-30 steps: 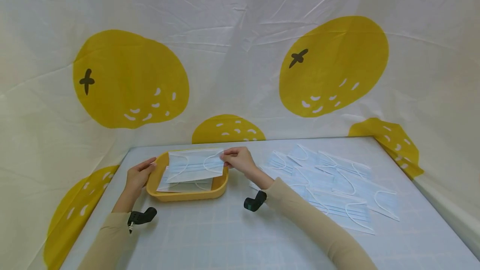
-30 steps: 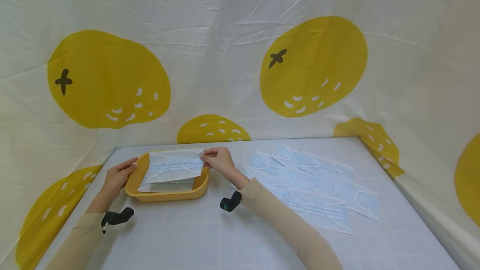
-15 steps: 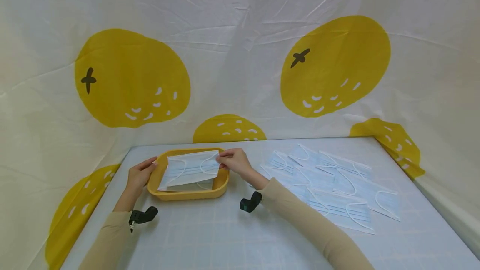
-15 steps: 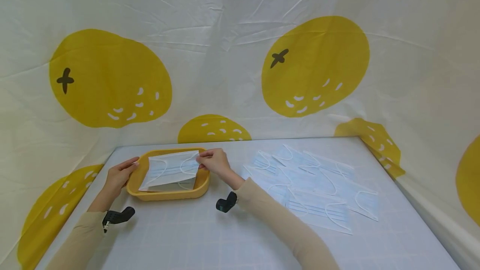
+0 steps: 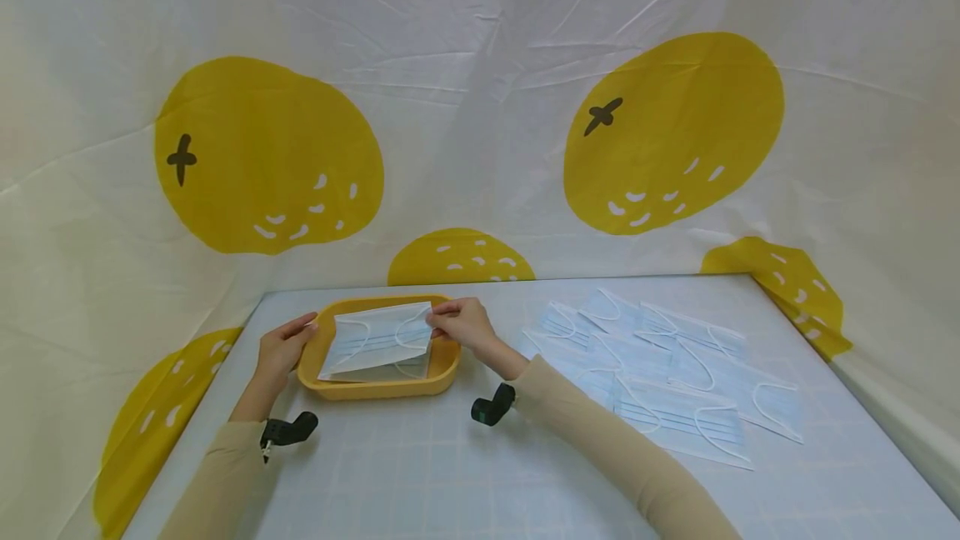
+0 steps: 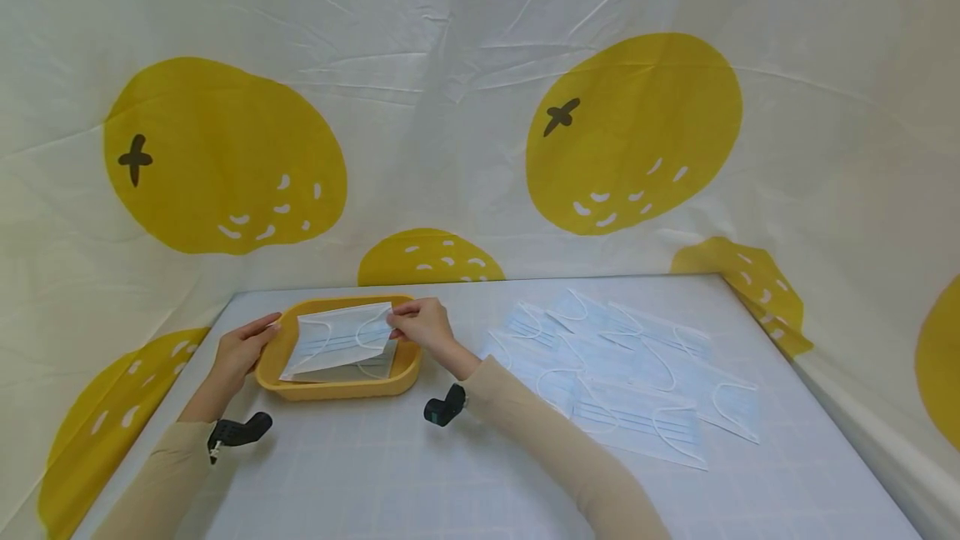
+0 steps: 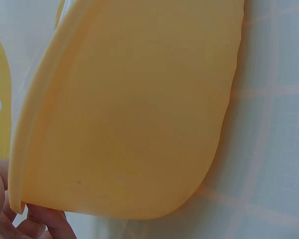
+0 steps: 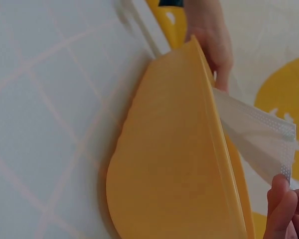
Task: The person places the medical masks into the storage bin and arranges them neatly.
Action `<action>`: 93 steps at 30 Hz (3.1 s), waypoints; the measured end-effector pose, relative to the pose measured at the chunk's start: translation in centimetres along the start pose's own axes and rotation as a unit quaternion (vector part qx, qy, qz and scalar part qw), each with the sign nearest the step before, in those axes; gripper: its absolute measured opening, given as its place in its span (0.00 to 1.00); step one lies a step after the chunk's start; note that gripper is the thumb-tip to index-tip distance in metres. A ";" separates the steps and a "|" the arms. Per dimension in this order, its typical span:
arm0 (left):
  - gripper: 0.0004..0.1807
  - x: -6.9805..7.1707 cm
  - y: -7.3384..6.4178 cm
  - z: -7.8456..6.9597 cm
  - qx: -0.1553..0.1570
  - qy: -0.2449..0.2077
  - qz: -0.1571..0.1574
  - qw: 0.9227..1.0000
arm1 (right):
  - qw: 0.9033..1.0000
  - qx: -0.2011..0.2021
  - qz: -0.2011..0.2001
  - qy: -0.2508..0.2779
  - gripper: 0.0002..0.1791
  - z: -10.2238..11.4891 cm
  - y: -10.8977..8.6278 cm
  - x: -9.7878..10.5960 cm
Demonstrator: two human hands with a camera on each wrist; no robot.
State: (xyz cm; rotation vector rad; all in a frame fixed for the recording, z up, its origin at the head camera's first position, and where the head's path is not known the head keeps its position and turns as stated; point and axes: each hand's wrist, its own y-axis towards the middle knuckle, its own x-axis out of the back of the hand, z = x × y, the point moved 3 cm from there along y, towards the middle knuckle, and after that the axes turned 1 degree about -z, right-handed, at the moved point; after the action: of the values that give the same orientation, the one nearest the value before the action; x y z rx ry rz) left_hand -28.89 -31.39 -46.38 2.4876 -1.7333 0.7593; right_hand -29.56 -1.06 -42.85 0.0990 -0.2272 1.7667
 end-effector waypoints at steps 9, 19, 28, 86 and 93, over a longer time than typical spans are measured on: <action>0.26 0.0 -0.1 0.0 -0.012 0.008 -0.003 1.000 | 1.000 -0.003 0.002 -0.008 0.14 0.0 0.0 -0.6; 0.26 0.1 -0.2 0.1 -0.015 0.011 -0.004 1.000 | 1.000 0.005 0.003 -0.008 0.12 0.1 0.1 -1.3; 0.25 0.0 -0.1 0.0 -0.013 0.008 -0.004 1.000 | 1.000 0.019 0.004 -0.017 0.12 0.0 -0.1 -1.7; 0.25 0.1 -0.2 0.1 -0.004 -0.002 0.003 1.000 | 0.973 0.110 -0.035 -0.199 0.03 0.1 -0.2 -2.8; 0.26 0.1 -0.2 0.2 -0.011 0.008 0.006 1.000 | 0.969 0.122 -0.044 -0.209 0.03 -0.1 -0.3 -2.9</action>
State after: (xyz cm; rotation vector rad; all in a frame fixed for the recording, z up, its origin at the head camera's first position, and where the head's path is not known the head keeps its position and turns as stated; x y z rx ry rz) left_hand -28.60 -31.47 -46.46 2.4511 -1.7430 0.7547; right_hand -28.64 -3.79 -43.50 0.6541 -0.3026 1.6637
